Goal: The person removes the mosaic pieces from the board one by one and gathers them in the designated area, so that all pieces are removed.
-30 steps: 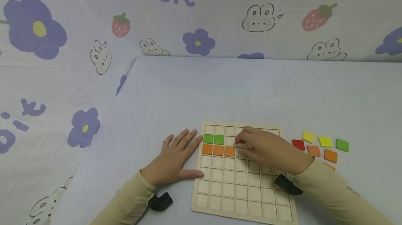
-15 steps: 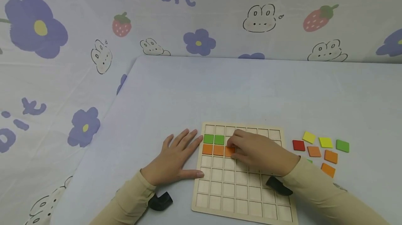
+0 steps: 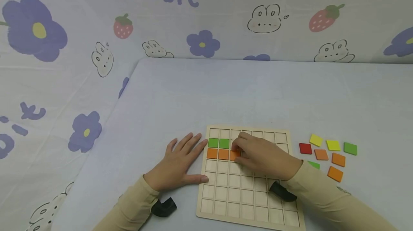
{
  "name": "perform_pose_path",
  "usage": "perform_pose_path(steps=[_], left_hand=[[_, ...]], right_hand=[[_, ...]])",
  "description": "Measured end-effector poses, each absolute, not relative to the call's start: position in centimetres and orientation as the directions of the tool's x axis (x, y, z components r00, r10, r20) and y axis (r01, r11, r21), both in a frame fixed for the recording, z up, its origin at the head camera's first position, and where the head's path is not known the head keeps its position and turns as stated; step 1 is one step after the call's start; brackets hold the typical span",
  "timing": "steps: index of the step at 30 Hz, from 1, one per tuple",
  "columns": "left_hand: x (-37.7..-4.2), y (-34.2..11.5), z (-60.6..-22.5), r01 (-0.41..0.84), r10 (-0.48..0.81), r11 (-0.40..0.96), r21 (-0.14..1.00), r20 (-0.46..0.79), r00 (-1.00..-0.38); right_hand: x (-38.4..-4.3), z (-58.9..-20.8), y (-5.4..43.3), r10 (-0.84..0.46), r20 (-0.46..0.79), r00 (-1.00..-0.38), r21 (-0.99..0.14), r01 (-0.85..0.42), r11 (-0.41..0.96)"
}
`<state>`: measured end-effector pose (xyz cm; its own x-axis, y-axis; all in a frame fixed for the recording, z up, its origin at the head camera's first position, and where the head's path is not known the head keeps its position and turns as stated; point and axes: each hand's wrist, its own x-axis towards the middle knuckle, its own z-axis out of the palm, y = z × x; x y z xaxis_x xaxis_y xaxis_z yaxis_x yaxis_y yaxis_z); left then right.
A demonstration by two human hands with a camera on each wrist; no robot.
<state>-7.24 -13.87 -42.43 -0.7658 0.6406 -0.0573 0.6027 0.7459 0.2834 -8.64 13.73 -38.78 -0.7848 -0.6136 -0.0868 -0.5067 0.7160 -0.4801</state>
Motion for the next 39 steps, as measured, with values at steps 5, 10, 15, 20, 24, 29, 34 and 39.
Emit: perform_pose_path(steps=[5,10,15,20,24,29,34,39], left_hand=[[-7.3,-13.9,-42.5,0.605,0.641,0.746,0.278,-0.055,-0.766],[-7.3,-13.8,-42.3,0.603,0.642,0.746,0.281,-0.063,-0.764],[-7.3,-13.8,-42.2,0.603,0.643,0.746,0.283,-0.07,-0.763],[-7.3,-13.7,-42.2,0.604,0.644,0.744,0.286,-0.068,-0.762],[-7.2,-13.7,-42.3,0.604,0.644,0.745,0.282,-0.067,-0.762],[-7.2,-13.7,-42.2,0.606,0.646,0.742,0.286,-0.063,-0.761],[-7.2,-13.7,-42.1,0.604,0.647,0.739,0.297,-0.064,-0.76],[-7.2,-13.7,-42.1,0.607,0.65,0.736,0.3,-0.06,-0.758]], right_hand=[[-8.6,-38.7,13.7,-0.612,-0.077,-0.787,-0.484,-0.507,0.713],[-8.5,-38.6,13.6,-0.606,-0.083,-0.791,-0.511,-0.488,0.708],[-8.5,-38.5,13.5,-0.6,-0.085,-0.796,-0.54,-0.469,0.699],[-8.4,-38.4,13.6,-0.627,-0.033,-0.778,-0.541,-0.514,0.666],[-8.6,-38.5,13.7,-0.644,0.001,-0.765,-0.565,-0.532,0.631],[-9.0,-38.6,14.2,-0.65,0.005,-0.76,-0.625,-0.51,0.591],[-9.4,-37.9,15.8,-0.634,0.0,-0.773,-0.654,-0.479,0.585],[-9.6,-36.9,18.1,-0.582,0.01,-0.813,-0.637,-0.454,0.623]])
